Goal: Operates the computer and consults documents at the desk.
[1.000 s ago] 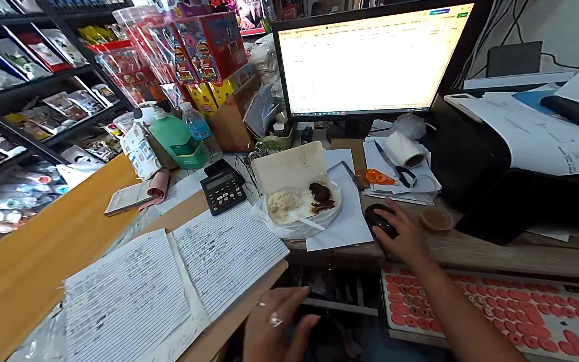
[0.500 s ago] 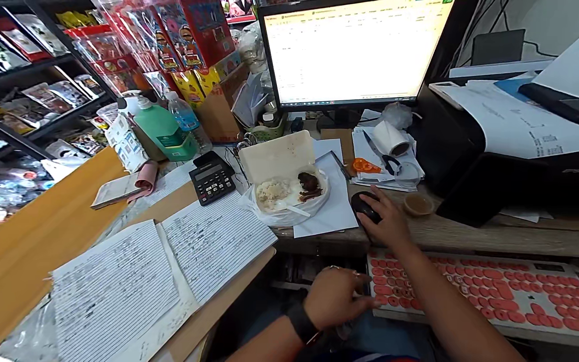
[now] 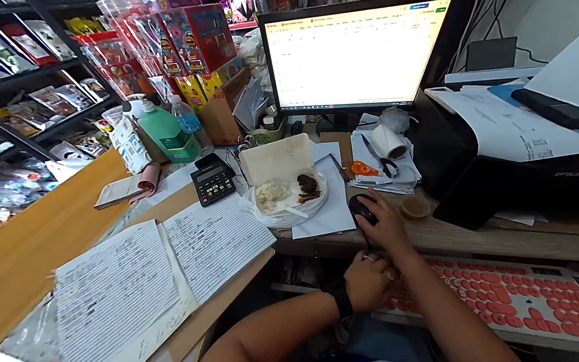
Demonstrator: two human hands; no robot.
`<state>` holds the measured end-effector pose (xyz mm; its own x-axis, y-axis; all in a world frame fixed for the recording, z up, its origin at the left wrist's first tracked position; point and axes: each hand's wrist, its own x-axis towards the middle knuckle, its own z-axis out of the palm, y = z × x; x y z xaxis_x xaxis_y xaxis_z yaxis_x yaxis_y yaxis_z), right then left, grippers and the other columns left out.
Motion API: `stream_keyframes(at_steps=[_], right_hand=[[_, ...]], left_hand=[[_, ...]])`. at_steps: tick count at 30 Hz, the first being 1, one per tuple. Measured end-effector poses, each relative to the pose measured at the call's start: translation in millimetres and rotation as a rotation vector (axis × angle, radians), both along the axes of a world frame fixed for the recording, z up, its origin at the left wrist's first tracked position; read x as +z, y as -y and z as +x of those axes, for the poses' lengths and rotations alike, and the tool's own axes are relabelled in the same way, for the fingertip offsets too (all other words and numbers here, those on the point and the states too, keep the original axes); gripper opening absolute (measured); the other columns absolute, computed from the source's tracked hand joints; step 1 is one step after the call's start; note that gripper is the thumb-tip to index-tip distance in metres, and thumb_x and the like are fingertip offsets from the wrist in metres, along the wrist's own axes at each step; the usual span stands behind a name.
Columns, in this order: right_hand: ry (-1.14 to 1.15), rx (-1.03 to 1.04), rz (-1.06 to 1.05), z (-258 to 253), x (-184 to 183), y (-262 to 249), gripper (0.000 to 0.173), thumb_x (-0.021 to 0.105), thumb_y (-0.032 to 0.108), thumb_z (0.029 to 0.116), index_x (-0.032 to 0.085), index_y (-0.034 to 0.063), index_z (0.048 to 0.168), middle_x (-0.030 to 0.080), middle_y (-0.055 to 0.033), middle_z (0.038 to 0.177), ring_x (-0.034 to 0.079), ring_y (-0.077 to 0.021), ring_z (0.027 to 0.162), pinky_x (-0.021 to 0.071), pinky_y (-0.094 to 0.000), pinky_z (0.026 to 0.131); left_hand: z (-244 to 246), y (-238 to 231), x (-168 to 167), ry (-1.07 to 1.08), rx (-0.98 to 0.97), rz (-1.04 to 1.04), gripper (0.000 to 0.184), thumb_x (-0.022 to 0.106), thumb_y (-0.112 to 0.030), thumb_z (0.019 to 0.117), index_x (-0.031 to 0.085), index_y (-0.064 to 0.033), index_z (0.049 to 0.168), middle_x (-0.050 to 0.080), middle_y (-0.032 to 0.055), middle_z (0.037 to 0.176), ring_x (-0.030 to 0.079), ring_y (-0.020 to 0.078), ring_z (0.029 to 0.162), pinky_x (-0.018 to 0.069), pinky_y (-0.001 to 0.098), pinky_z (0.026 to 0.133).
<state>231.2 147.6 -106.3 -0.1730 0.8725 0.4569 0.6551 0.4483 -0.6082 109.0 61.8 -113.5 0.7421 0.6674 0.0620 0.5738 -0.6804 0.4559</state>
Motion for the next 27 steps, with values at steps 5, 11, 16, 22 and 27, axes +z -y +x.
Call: stream_keyframes(at_steps=[5,11,16,22,27], right_hand=[[-0.003,0.005,0.02,0.4,0.2,-0.9,0.045,0.064,0.023,0.0915,0.069,-0.0004,0.13,0.049,-0.0296,0.151,0.058,-0.0523,0.126,0.045,-0.0647,0.102],[-0.008,0.002,0.035,0.5,-2.2,0.0,0.045,0.064,0.023,0.0909,0.07,-0.0011,0.129,0.05,-0.0299,0.15,0.059,-0.0533,0.124,0.0455,-0.0654,0.101],[-0.009,-0.009,0.035,1.1,-3.5,1.5,0.045,0.064,0.023,0.0908,0.07,-0.0006,0.128,0.05,-0.0302,0.149,0.059,-0.0533,0.123,0.0454,-0.0653,0.1],[-0.026,-0.015,-0.003,1.2,2.3,-2.0,0.055,0.067,0.031,0.0933,0.064,-0.0044,0.135,0.049,-0.0313,0.149,0.058,-0.0515,0.126,0.046,-0.0647,0.102],[-0.261,0.005,0.067,14.1,3.4,6.6,0.047,0.065,0.021,0.0958,0.063,-0.0096,0.132,0.055,-0.0292,0.145,0.056,-0.0384,0.134,0.0463,-0.047,0.111]], left_hand=[[7.8,1.0,-12.5,0.055,-0.012,0.037,0.032,0.07,-0.019,0.094,0.072,0.0019,0.118,0.067,0.024,0.126,0.059,0.0434,0.127,0.039,0.0635,0.107],[1.9,13.7,-14.0,0.136,0.051,-0.003,0.039,0.07,-0.019,0.0937,0.069,-0.0017,0.128,0.065,0.0218,0.134,0.057,0.0418,0.131,0.0389,0.0624,0.109],[-0.8,14.9,-11.7,0.139,0.053,-0.002,0.041,0.07,-0.02,0.0937,0.068,-0.0016,0.13,0.064,0.0205,0.136,0.056,0.041,0.132,0.0386,0.062,0.109],[3.5,17.5,-14.7,0.099,0.114,0.008,0.05,0.072,-0.02,0.0924,0.063,0.0013,0.136,0.061,0.0244,0.14,0.053,0.0443,0.134,0.0351,0.0653,0.111],[6.8,28.0,-25.7,0.102,0.093,0.038,0.055,0.07,-0.025,0.0934,0.059,0.0025,0.14,0.058,0.0236,0.144,0.052,0.045,0.136,0.0345,0.0674,0.111]])
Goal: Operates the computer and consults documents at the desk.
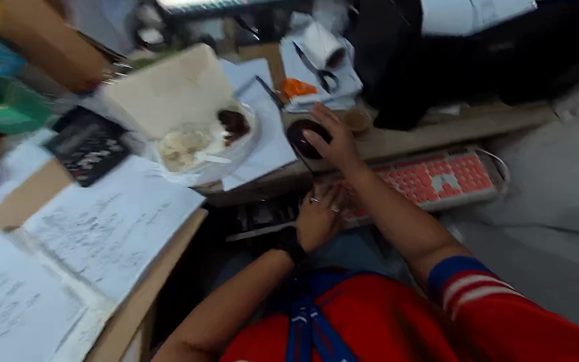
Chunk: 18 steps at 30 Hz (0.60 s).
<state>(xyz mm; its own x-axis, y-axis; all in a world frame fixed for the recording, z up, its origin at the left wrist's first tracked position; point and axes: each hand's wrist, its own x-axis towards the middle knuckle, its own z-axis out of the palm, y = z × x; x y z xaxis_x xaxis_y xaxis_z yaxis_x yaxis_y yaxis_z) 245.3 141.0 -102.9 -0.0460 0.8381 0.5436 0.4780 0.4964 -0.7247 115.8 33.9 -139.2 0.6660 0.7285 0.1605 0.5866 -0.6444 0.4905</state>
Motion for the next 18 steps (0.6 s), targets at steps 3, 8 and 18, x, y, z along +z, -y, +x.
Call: stream_keyframes(at_steps=[3,8,18], right_hand=[[-0.086,0.07,0.153,28.9,26.2,26.6,0.022,0.06,0.003,0.0973,0.07,-0.0118,0.11,0.073,-0.0227,0.111,0.073,-0.0223,0.102,0.0577,-0.0333,0.093],[-0.007,-0.026,0.13,110.5,32.8,90.6,0.017,0.064,0.009,0.0984,0.07,-0.0066,0.097,0.073,-0.0064,0.091,0.068,-0.002,0.083,0.0584,-0.0211,0.08],[0.475,-0.308,-0.23,153.4,-87.5,160.4,0.033,0.05,0.013,0.0995,0.074,-0.0014,0.115,0.062,-0.0241,0.137,0.056,-0.0469,0.129,0.04,-0.0654,0.106]], left_hand=[[0.7,2.9,-16.1,0.011,-0.019,0.036,0.059,0.072,-0.029,0.0912,0.06,0.0009,0.14,0.058,0.0202,0.145,0.053,0.041,0.137,0.0346,0.0659,0.111],[1.5,3.4,-30.4,0.014,-0.045,0.027,0.06,0.068,-0.032,0.0941,0.058,0.003,0.142,0.054,0.0225,0.149,0.048,0.0424,0.141,0.0298,0.0689,0.113],[5.7,17.6,-69.9,0.023,-0.094,0.074,0.065,0.057,-0.043,0.0982,0.054,0.0012,0.145,0.049,0.0224,0.153,0.038,0.0427,0.148,0.0194,0.0719,0.116]])
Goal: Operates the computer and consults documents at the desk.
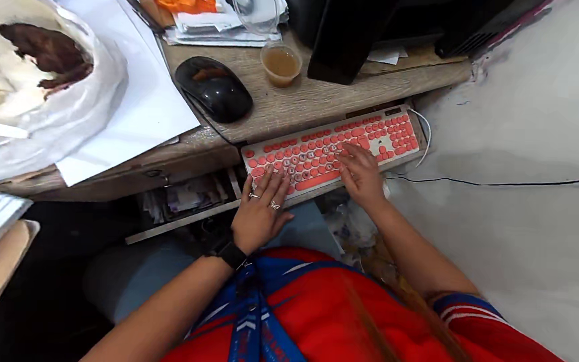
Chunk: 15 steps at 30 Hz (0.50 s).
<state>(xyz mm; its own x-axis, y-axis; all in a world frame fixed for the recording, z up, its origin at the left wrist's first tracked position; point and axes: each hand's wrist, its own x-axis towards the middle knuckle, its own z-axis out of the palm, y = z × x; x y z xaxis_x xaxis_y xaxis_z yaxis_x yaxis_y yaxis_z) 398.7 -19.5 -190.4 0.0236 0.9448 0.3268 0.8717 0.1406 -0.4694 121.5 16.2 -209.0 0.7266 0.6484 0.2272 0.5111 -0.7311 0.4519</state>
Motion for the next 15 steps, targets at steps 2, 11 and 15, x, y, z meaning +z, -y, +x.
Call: stream_keyframes(at_steps=[2,11,15], right_hand=[[0.018,0.001,0.013,3.0,-9.2,1.3,0.034,0.049,0.013,0.0965,0.075,-0.0007,0.114,0.06,-0.0261,0.14,0.052,-0.0501,0.133,0.0375,-0.0678,0.106],[0.013,0.02,0.064,1.9,-17.3,-5.8,0.032,0.048,0.006,0.0918,0.078,0.0027,0.103,0.061,-0.024,0.139,0.049,-0.051,0.136,0.0335,-0.0666,0.111],[-0.004,0.026,0.075,-2.2,-22.1,-5.8,0.032,0.049,0.007,0.0924,0.078,0.0033,0.104,0.06,-0.0252,0.14,0.047,-0.0519,0.137,0.0334,-0.0669,0.11]], left_hand=[[0.0,4.1,-5.6,0.011,-0.005,0.018,0.065,0.055,-0.045,0.0991,0.054,0.0007,0.146,0.048,0.0211,0.154,0.037,0.0422,0.148,0.0195,0.0713,0.116],[-1.0,12.7,-14.7,0.031,0.008,0.039,0.061,0.054,-0.044,0.0991,0.057,-0.0013,0.143,0.05,0.0189,0.154,0.039,0.0419,0.148,0.0216,0.0703,0.115],[-1.5,14.3,-14.7,0.009,0.023,0.031,0.064,0.052,-0.046,0.0996,0.056,-0.0001,0.144,0.048,0.0195,0.155,0.038,0.0418,0.148,0.0207,0.0702,0.116]])
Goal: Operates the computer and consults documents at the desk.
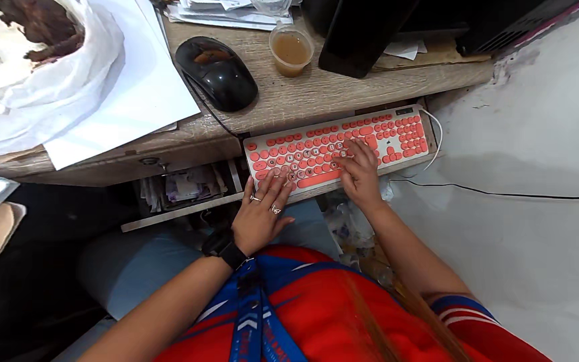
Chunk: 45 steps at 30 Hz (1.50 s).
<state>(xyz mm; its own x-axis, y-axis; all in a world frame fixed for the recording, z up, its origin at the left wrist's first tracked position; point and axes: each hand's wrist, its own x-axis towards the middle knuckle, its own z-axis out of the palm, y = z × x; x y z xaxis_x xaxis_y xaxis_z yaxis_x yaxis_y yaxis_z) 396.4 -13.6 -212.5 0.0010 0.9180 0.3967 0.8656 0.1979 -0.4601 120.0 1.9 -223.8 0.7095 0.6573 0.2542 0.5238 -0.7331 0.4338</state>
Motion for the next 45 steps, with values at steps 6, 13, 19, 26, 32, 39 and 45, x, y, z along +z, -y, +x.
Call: stream_keyframes(at_steps=[6,13,19,26,32,39,45], right_hand=[[0.012,-0.01,-0.038,-7.3,-0.4,-8.3,0.031,0.051,0.006,0.0906,0.08,0.0058,0.101,0.056,-0.0241,0.147,0.04,-0.0549,0.142,0.0208,-0.0773,0.112],[-0.019,0.031,-0.06,-20.1,12.4,-27.4,0.033,0.049,0.005,0.0909,0.08,0.0073,0.103,0.052,-0.0232,0.15,0.035,-0.0534,0.146,0.0163,-0.0783,0.113],[-0.028,0.037,-0.095,-20.0,18.5,-27.4,0.036,0.048,0.004,0.0909,0.08,0.0076,0.107,0.053,-0.0214,0.15,0.035,-0.0519,0.146,0.0157,-0.0789,0.112],[0.063,-0.231,-0.241,8.6,22.9,-21.2,0.041,0.05,0.01,0.0964,0.065,0.0021,0.134,0.043,-0.0242,0.157,0.028,-0.0534,0.149,0.0113,-0.0821,0.11],[0.096,-0.399,-0.393,30.4,29.7,-31.6,0.04,0.045,0.009,0.1024,0.062,-0.0006,0.138,0.031,-0.026,0.163,0.017,-0.0548,0.152,0.0096,-0.0795,0.112],[0.089,-0.286,-0.329,15.4,35.3,-24.5,0.039,0.047,0.006,0.0988,0.069,0.0044,0.131,0.034,-0.0268,0.162,0.019,-0.0547,0.151,0.0077,-0.0801,0.114],[0.033,-0.04,-0.217,-21.4,26.7,-22.5,0.035,0.05,0.002,0.0928,0.078,0.0073,0.113,0.044,-0.0245,0.156,0.028,-0.055,0.148,0.0118,-0.0818,0.111]], left_hand=[[-0.3,0.7,-2.4,-0.009,-0.015,0.024,0.064,0.049,-0.046,0.1008,0.054,-0.001,0.146,0.048,0.0178,0.155,0.038,0.0393,0.148,0.0203,0.0692,0.116],[-1.1,0.7,-0.2,0.013,-0.037,0.039,0.06,0.047,-0.046,0.1021,0.058,-0.0038,0.143,0.057,0.0147,0.148,0.044,0.0386,0.145,0.0238,0.069,0.115],[-1.2,-0.2,0.5,0.026,-0.045,0.038,0.057,0.048,-0.044,0.1019,0.06,-0.0042,0.141,0.061,0.0141,0.144,0.049,0.0384,0.141,0.0251,0.0689,0.114],[-0.8,-1.1,0.6,0.039,-0.045,0.029,0.058,0.05,-0.044,0.1006,0.06,-0.0034,0.14,0.061,0.0152,0.144,0.049,0.0397,0.141,0.0264,0.0697,0.113],[-1.3,-1.5,-1.7,0.039,-0.039,0.024,0.059,0.048,-0.046,0.1016,0.059,-0.0046,0.142,0.058,0.0145,0.147,0.046,0.0393,0.143,0.0256,0.0699,0.114],[-1.2,-0.8,-0.1,0.029,-0.031,0.029,0.059,0.047,-0.046,0.1017,0.06,-0.0047,0.142,0.058,0.0138,0.147,0.045,0.0388,0.144,0.0244,0.0692,0.114],[-1.2,-0.1,1.1,0.033,-0.041,0.037,0.057,0.048,-0.044,0.1015,0.061,-0.0038,0.14,0.06,0.014,0.145,0.048,0.0389,0.142,0.0256,0.0686,0.114]])
